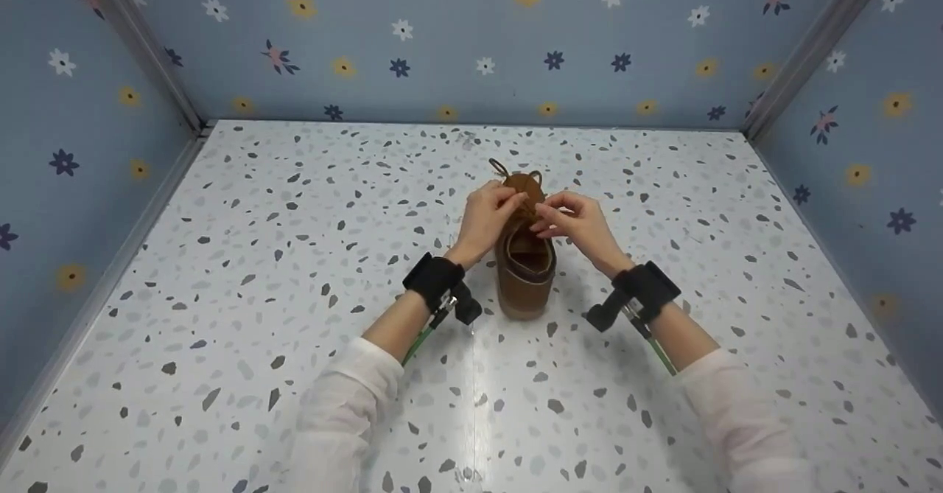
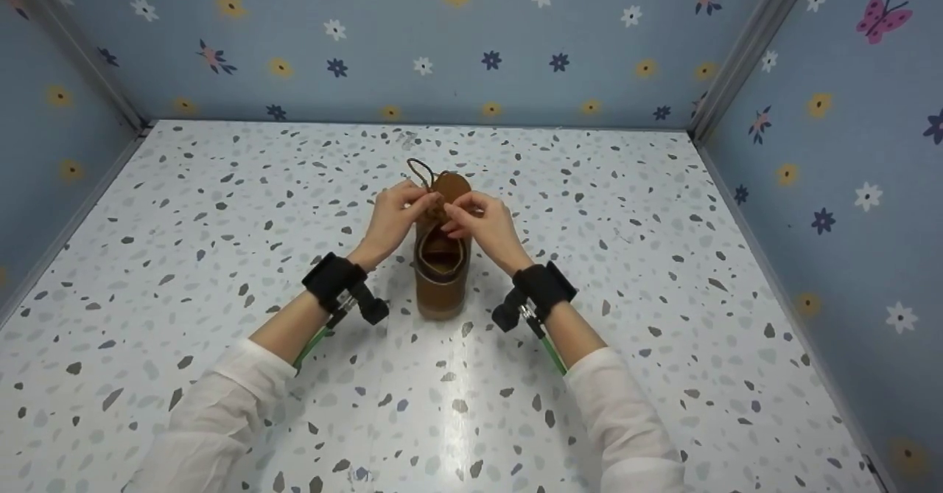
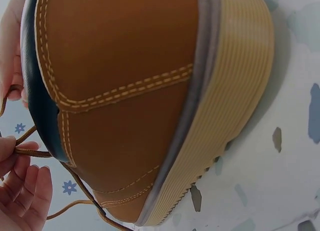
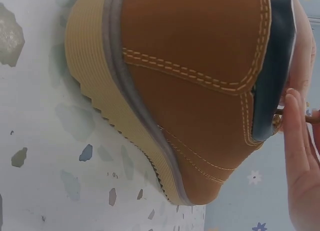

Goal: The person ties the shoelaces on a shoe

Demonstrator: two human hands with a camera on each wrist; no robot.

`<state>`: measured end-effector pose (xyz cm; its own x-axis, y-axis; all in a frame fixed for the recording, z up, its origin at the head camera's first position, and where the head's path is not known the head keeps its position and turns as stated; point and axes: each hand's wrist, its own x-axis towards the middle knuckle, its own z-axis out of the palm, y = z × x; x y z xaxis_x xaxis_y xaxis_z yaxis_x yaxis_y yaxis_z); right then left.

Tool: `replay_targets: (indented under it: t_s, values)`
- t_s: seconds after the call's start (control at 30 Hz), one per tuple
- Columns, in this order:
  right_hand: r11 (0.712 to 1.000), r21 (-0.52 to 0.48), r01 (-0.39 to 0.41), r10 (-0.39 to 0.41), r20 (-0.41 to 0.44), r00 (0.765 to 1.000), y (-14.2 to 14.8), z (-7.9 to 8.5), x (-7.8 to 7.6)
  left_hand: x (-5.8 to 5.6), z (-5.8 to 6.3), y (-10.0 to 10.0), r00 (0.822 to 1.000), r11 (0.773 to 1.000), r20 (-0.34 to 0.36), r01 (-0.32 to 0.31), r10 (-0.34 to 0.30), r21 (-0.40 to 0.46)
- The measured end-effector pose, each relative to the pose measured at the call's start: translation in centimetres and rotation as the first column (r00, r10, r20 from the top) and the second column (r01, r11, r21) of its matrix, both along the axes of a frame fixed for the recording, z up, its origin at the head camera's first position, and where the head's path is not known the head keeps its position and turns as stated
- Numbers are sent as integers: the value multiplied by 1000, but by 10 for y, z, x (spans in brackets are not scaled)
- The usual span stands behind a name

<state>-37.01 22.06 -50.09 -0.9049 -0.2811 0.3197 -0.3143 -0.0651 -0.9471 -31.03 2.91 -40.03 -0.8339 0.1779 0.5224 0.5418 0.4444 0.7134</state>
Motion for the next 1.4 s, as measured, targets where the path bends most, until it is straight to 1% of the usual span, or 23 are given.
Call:
replay_targets:
  t_s: [0.1,0.2,0.23,0.27,0.3,0.47,0.5,0.53,0.6,0.67,0.77,0.87,0.93,1.07,1.2,1.33,1.4]
  values:
    - [995,83,63,-63,-3,998,-1,-3,-1,0,0,0,1000,1000,-2,0,0,-4]
    - [971,193,138,-126,-70,989,-1,-4,-1,-1,-1,0,1000,1000,-6,-3,3,-9]
    - [962,227,152,-135,-88,987,-2,-1,1,-1,-1,0,1000,1000,-7,-4,4,-11]
    - [951,262,162,-141,-97,985,-4,6,6,-1,-2,0,1000,1000,-8,-3,3,-10]
    - [953,264,147,-125,-98,987,-4,8,7,-1,-2,0,1000,1000,-11,-5,4,-9]
    - [934,323,152,-120,-117,986,-32,78,58,-1,-2,0,1000,1000,-23,-9,9,-4]
    - [930,330,162,-123,-135,983,-36,87,65,-1,-2,0,1000,1000,-28,-11,11,-4]
    - [913,359,196,-145,-164,976,-43,103,78,-1,-1,0,1000,1000,-27,-11,11,-6]
    - [900,378,218,-150,-202,968,-48,112,85,-1,-1,0,999,1000,-31,-12,12,-8]
    - [888,392,241,-162,-225,961,-51,118,89,-1,-2,0,999,1000,-32,-13,13,-12]
    - [863,420,282,-179,-268,947,-51,117,88,-1,-2,0,999,1000,-38,-14,14,-14]
    - [842,448,300,-184,-283,941,-50,112,82,-1,-2,0,1000,1000,-30,-9,9,-6]
    - [835,456,306,-186,-290,939,-50,108,80,-1,-2,0,1000,1000,-22,-5,5,-2]
    - [833,452,319,-204,-285,937,-52,106,78,-1,-2,0,1000,1000,-19,1,-1,8]
    - [818,468,334,-228,-270,936,-55,106,78,-1,-3,1,1000,1000,-21,-1,2,10]
    - [796,494,349,-257,-246,934,-57,106,77,-1,-2,1,1000,1000,-18,0,1,15]
    - [791,500,352,-268,-234,935,-57,106,77,-1,-2,2,1000,1000,-26,1,-1,17]
